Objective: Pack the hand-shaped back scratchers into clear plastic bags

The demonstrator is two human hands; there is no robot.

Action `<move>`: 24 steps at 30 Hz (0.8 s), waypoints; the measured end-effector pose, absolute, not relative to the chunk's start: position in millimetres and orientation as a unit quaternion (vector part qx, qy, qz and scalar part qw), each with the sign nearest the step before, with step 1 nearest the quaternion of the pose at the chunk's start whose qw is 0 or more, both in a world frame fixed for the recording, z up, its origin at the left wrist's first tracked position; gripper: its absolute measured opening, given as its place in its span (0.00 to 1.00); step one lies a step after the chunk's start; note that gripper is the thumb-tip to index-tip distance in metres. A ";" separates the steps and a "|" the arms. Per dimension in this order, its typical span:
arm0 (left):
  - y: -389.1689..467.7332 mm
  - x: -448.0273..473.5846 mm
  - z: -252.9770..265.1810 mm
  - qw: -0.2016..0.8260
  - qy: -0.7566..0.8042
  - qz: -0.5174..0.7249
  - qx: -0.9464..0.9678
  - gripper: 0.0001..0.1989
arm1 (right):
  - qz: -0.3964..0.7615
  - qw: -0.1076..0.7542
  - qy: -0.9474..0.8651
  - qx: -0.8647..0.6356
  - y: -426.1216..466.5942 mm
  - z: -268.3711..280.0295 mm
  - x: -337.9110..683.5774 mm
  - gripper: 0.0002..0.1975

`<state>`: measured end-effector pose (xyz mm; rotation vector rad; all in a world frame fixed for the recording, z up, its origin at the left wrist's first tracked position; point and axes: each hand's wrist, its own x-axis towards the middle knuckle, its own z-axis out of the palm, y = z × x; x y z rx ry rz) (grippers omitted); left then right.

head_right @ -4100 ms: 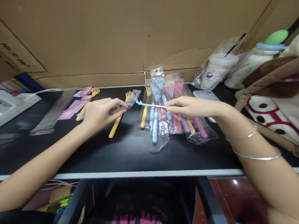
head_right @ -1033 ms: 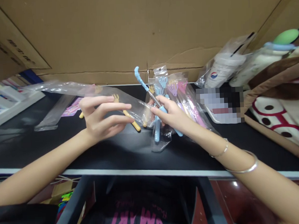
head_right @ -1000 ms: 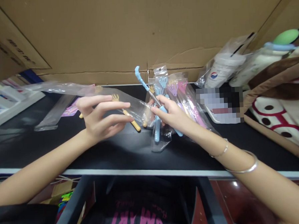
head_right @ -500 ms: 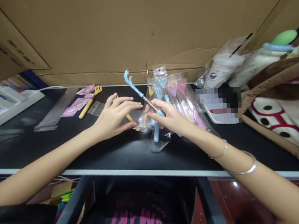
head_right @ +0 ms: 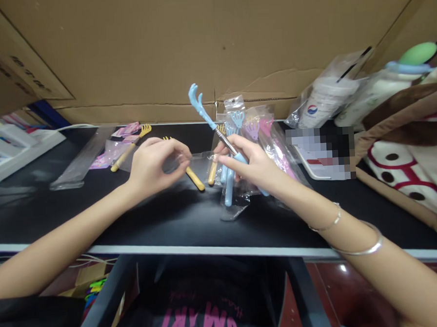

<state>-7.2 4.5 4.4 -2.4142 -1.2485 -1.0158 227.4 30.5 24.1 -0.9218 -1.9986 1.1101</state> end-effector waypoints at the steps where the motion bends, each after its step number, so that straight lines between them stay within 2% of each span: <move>1: 4.7 -8.0 5.8 0.127 -0.434 -0.352 -0.819 0.06 | 0.430 0.334 -0.761 -0.353 31.8 23.0 228.0 0.12; 6: 4.1 -6.8 9.2 0.149 -0.458 -0.376 -0.791 0.05 | 0.448 0.317 -0.761 -0.346 34.8 20.0 230.3 0.13; 12: 2.2 -7.8 7.7 0.094 -0.473 -0.396 -0.781 0.08 | 0.434 0.267 -0.783 -0.356 31.8 24.0 229.2 0.13; 20: 7.6 -14.7 10.3 0.140 -0.499 -0.379 -0.767 0.04 | 0.458 0.223 -0.794 -0.332 30.5 25.1 229.3 0.18; 24: 11.9 -19.2 10.9 0.145 -0.503 -0.401 -0.752 0.04 | 0.465 0.165 -0.806 -0.327 31.5 28.2 234.1 0.18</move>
